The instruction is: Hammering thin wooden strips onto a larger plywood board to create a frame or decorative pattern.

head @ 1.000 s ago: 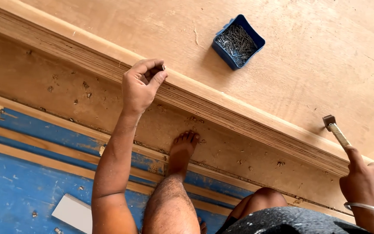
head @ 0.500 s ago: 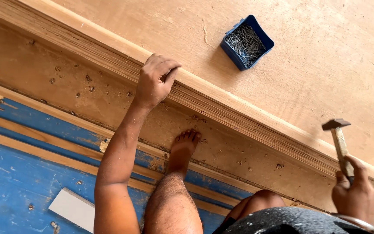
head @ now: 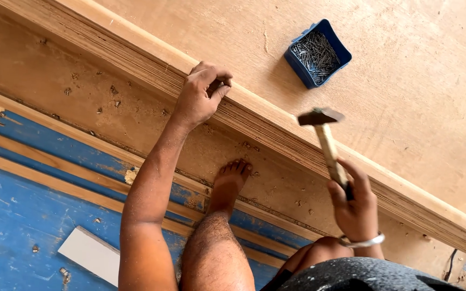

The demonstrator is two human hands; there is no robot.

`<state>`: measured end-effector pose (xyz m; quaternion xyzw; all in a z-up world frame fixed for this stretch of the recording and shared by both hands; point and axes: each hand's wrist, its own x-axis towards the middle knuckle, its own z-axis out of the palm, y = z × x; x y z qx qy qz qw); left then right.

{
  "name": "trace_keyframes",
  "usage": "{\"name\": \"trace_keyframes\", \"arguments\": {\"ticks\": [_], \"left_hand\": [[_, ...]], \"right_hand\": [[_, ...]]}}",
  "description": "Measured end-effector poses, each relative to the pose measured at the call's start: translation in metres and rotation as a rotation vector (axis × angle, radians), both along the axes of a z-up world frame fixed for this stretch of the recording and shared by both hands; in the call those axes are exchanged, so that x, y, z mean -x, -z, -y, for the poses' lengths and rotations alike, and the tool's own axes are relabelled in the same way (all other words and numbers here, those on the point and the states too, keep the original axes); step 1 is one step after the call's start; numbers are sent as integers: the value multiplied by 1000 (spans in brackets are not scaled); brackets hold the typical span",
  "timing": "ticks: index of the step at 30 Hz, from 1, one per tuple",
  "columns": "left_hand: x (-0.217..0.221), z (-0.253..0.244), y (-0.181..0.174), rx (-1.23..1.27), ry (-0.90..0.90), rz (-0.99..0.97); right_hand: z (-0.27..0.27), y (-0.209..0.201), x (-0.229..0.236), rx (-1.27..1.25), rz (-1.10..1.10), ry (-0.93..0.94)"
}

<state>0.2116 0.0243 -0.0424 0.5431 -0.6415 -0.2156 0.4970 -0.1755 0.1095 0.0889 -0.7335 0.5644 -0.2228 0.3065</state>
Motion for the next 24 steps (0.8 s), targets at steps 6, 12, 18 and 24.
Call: {"name": "trace_keyframes", "arguments": {"ticks": [6,12,18,24], "left_hand": [[3,0,7,-65,-32,-36],[3,-3,7,-84,-19,-65],[3,0,14,-86,-52,-14],[5,-2,17,-22,-40,-60]], "right_hand": [[23,24,-65,363,-150,-216],[36,44,-104,477,-217,-307],[48,53,-120,500,-277,-334],[44,40,-121,486,-212,-311]]}}
